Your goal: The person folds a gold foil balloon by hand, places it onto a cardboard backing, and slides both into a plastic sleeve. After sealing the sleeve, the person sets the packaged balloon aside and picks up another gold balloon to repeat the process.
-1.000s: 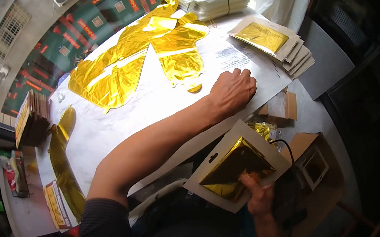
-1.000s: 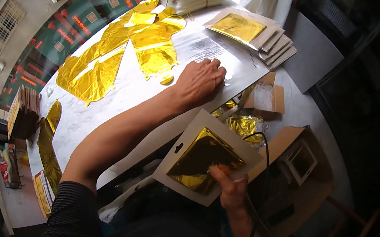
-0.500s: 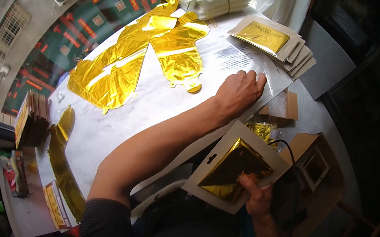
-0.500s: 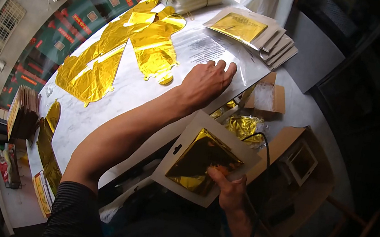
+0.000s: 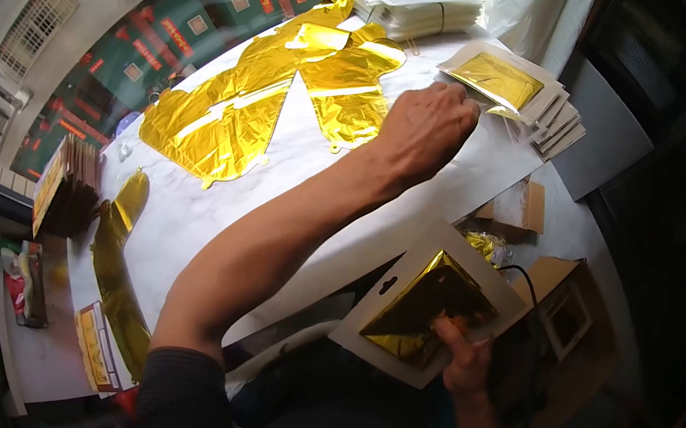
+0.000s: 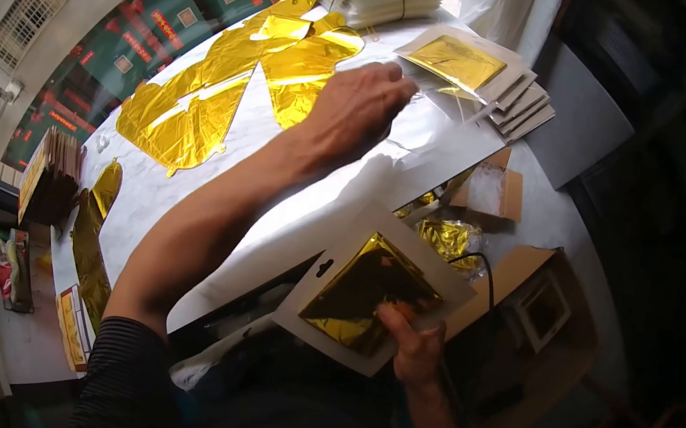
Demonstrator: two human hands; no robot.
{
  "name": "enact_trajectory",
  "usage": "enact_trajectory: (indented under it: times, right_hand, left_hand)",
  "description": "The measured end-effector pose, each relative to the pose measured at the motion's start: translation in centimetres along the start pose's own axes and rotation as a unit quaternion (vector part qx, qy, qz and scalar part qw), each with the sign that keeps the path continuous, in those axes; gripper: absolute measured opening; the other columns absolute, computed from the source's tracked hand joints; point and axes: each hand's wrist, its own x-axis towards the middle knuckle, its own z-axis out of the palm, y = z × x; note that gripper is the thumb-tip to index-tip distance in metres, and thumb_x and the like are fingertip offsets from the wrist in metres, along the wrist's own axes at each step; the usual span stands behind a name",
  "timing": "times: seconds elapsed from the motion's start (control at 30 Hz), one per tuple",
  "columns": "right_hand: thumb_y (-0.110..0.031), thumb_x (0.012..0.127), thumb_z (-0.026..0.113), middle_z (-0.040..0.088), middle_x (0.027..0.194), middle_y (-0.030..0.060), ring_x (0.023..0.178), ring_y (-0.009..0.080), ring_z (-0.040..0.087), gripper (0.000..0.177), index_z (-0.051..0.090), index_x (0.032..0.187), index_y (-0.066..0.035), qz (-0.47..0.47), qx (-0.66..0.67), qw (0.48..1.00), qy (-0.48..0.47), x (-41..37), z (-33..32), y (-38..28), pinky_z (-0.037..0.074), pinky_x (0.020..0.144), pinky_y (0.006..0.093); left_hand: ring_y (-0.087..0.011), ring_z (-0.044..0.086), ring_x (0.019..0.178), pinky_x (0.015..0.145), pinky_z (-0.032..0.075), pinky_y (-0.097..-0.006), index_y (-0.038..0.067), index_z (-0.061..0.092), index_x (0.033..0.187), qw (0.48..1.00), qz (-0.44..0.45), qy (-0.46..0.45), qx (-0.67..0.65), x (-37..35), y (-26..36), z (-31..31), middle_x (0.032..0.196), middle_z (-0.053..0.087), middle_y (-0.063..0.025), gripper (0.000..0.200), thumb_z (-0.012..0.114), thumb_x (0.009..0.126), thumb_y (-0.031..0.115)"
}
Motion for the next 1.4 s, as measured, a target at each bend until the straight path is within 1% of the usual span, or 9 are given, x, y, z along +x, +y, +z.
enact_trajectory:
  times: [0.1,0.17,0.27,0.4,0.47,0.57,0.73,1.0,1.4]
  right_hand:
    - [-0.002,0.088,0.073,0.074,0.113,0.0089,0.104,0.0183,0.069,0.031,0.070,0.119,0.001,-0.002,0.011,1.000,-0.016,0.4,0.7,0.0,0.054,0.093,0.0320]
    - [-0.001,0.088,0.072,0.073,0.115,0.0094,0.107,0.0190,0.068,0.032,0.069,0.119,0.001,-0.227,-0.302,0.917,-0.132,0.9,0.1,0.6,0.053,0.096,0.0324]
    - [-0.001,0.089,0.070,0.071,0.118,0.0098,0.110,0.0205,0.066,0.035,0.066,0.123,0.000,-0.069,-0.066,0.990,-0.103,0.7,2.4,1.9,0.052,0.098,0.0327]
    - [0.000,0.088,0.069,0.068,0.121,0.0094,0.112,0.0209,0.064,0.040,0.063,0.127,0.000,-0.032,-0.016,0.994,-0.101,0.8,5.4,0.7,0.052,0.099,0.0325]
    - [-0.004,0.093,0.069,0.065,0.129,0.0106,0.118,0.0238,0.062,0.040,0.061,0.132,0.000,-0.012,-0.074,0.993,-0.096,1.0,5.3,1.4,0.051,0.105,0.0385]
    - [-0.004,0.094,0.070,0.065,0.127,0.0102,0.116,0.0220,0.063,0.039,0.061,0.132,-0.001,0.010,0.001,1.000,-0.018,1.2,7.7,1.7,0.054,0.102,0.0374]
    - [-0.012,0.095,0.075,0.068,0.126,0.0131,0.114,0.0228,0.067,0.045,0.061,0.134,0.004,-0.041,-0.024,0.996,0.076,1.3,9.3,0.5,0.056,0.102,0.0382]
    - [-0.013,0.096,0.076,0.074,0.115,0.0127,0.099,0.0184,0.072,0.032,0.071,0.119,0.008,-0.122,-0.084,0.986,0.078,2.5,9.6,1.2,0.062,0.090,0.0335]
    - [-0.001,0.093,0.077,0.074,0.111,0.0099,0.094,0.0160,0.072,0.028,0.070,0.119,0.008,0.011,-0.073,0.997,-0.017,1.1,12.2,2.8,0.059,0.088,0.0307]
  left_hand:
    - [-0.0353,0.068,0.087,0.074,0.056,-0.0456,0.002,0.072,0.098,0.997,0.009,0.051,0.065,-2.0,-0.7,-6.6,0.092,0.066,-0.0164,0.016,0.063,0.084,-0.001]
    - [-0.0301,0.068,0.085,0.073,0.056,-0.0406,0.002,0.076,0.107,0.988,0.013,0.087,0.126,-4.9,-1.0,-10.6,0.091,0.066,-0.0137,0.025,0.068,0.083,-0.003]
    - [-0.0248,0.067,0.086,0.069,0.056,-0.0372,0.000,0.074,0.106,0.977,-0.040,0.044,0.205,-11.0,-0.7,-15.6,0.092,0.064,-0.0108,0.023,0.070,0.084,-0.004]
    - [-0.0263,0.065,0.085,0.066,0.056,-0.0377,-0.003,0.069,0.110,0.965,-0.150,-0.032,0.214,-20.3,1.1,-18.8,0.095,0.060,-0.0133,0.024,0.066,0.086,-0.003]
    - [-0.0255,0.063,0.082,0.062,0.056,-0.0343,-0.003,0.060,0.085,0.961,-0.176,-0.065,0.205,-24.7,2.1,-17.7,0.090,0.056,-0.0162,0.004,0.063,0.084,-0.001]
    - [-0.0348,0.067,0.087,0.070,0.059,-0.0424,-0.005,0.059,0.096,0.931,-0.297,-0.174,0.121,-29.3,3.4,-15.3,0.098,0.058,-0.0219,0.010,0.060,0.086,-0.006]
    - [-0.0393,0.071,0.076,0.064,0.060,-0.0445,-0.005,0.060,0.088,0.931,-0.328,-0.138,0.079,-31.8,3.4,-11.7,0.092,0.062,-0.0235,0.006,0.063,0.083,-0.004]
    - [-0.0389,0.073,0.072,0.060,0.060,-0.0445,-0.004,0.060,0.088,0.935,-0.339,-0.079,0.060,-29.3,3.5,-9.3,0.088,0.067,-0.0242,0.008,0.064,0.082,-0.003]
    - [-0.0402,0.074,0.074,0.061,0.059,-0.0461,-0.001,0.058,0.093,0.933,-0.357,-0.035,0.023,-26.4,2.5,-8.2,0.090,0.069,-0.0234,0.020,0.072,0.080,0.005]
